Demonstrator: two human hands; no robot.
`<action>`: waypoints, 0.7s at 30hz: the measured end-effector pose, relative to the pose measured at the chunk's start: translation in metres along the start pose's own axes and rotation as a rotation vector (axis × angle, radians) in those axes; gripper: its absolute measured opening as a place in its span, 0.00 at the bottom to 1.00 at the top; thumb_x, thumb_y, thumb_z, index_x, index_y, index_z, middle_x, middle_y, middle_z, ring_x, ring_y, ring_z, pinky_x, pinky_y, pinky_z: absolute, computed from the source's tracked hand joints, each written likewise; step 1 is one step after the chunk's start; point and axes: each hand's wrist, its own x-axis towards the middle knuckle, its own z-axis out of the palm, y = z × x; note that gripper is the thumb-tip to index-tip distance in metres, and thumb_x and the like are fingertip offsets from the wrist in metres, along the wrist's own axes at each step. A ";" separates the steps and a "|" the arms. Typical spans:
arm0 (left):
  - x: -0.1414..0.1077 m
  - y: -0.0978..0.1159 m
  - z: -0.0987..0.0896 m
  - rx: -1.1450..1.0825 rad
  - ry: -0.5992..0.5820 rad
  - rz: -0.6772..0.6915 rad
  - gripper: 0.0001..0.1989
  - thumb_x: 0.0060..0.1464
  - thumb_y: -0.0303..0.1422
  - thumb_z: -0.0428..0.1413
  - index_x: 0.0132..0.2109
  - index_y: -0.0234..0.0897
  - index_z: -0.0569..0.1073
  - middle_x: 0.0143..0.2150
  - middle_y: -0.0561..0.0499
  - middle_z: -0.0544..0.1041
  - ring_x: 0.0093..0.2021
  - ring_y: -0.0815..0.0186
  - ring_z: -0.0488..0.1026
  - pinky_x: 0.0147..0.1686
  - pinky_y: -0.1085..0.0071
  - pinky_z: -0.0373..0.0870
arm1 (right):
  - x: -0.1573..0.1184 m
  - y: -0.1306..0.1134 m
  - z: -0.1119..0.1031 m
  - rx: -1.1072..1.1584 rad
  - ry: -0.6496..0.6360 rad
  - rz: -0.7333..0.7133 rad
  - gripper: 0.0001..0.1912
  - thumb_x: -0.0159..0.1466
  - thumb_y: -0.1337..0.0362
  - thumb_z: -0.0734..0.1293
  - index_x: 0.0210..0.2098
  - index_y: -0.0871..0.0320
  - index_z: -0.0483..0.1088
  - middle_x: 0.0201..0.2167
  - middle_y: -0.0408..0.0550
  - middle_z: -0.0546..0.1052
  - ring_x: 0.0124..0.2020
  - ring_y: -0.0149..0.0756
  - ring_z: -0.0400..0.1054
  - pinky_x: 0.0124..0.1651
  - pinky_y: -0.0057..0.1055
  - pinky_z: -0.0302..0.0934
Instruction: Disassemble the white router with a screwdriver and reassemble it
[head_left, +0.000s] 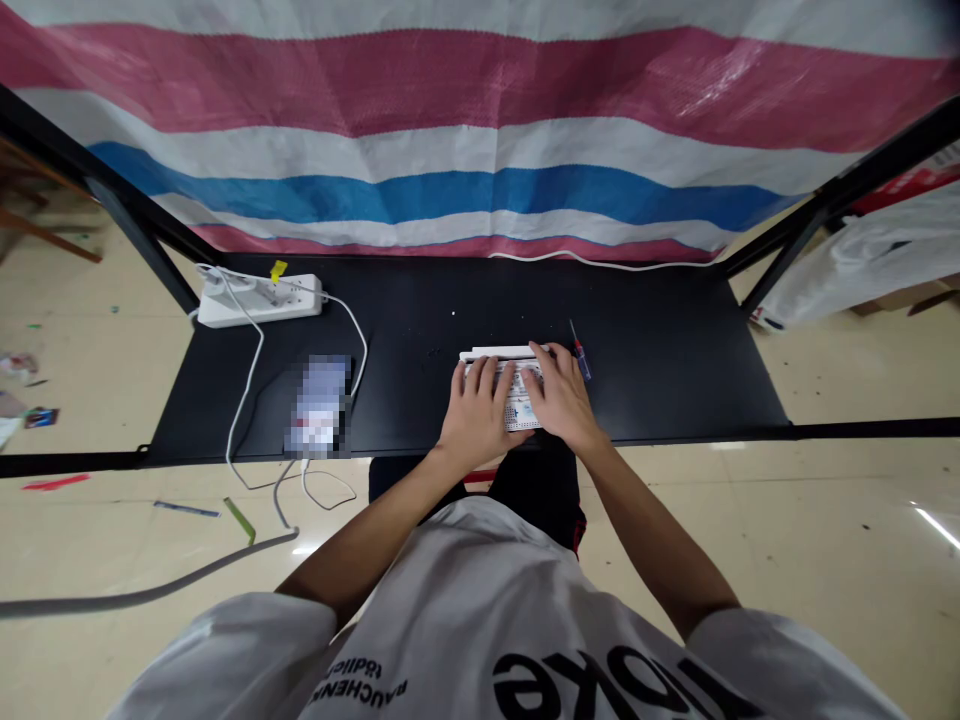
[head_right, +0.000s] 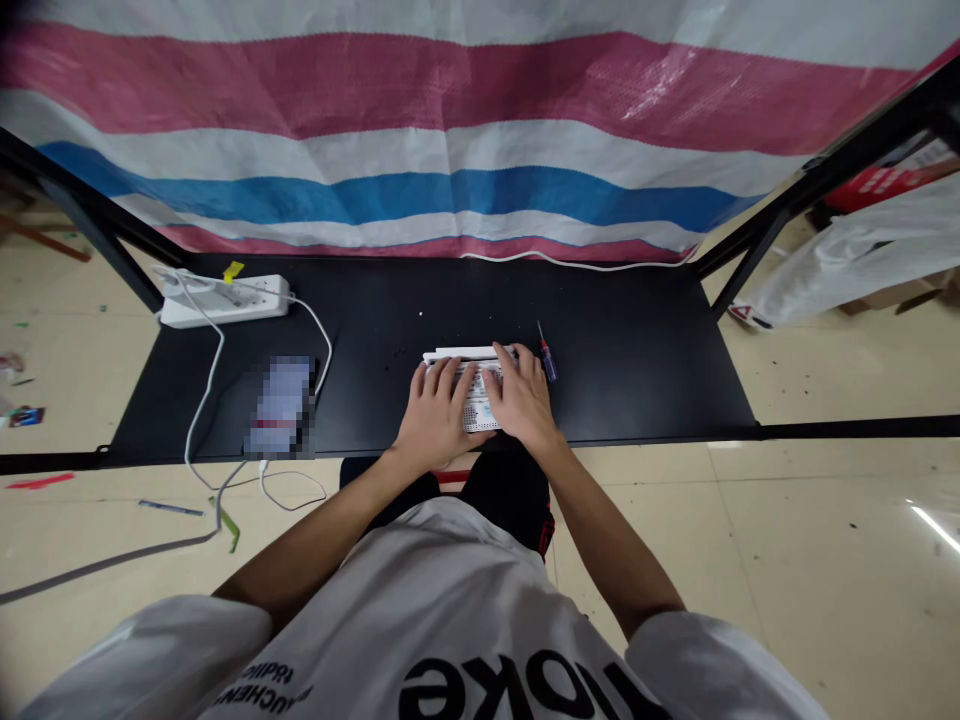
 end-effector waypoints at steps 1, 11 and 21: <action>0.000 0.000 0.001 0.000 0.000 -0.001 0.53 0.58 0.61 0.62 0.77 0.29 0.60 0.76 0.29 0.62 0.75 0.37 0.59 0.78 0.38 0.45 | 0.000 0.001 0.000 0.003 -0.004 -0.005 0.32 0.77 0.49 0.57 0.75 0.59 0.63 0.71 0.66 0.65 0.68 0.60 0.65 0.72 0.58 0.61; -0.002 -0.001 -0.002 0.028 -0.021 0.039 0.53 0.61 0.63 0.58 0.80 0.34 0.56 0.80 0.32 0.57 0.78 0.36 0.55 0.77 0.35 0.43 | -0.006 0.011 0.007 0.156 0.005 0.062 0.33 0.77 0.49 0.55 0.76 0.57 0.59 0.73 0.61 0.67 0.72 0.56 0.61 0.75 0.57 0.56; -0.002 0.001 -0.001 0.002 -0.025 0.037 0.48 0.64 0.59 0.56 0.80 0.37 0.56 0.81 0.35 0.56 0.79 0.36 0.54 0.77 0.33 0.41 | -0.013 0.023 -0.016 0.143 -0.302 -0.034 0.58 0.64 0.41 0.74 0.82 0.48 0.40 0.81 0.62 0.50 0.81 0.62 0.45 0.77 0.63 0.50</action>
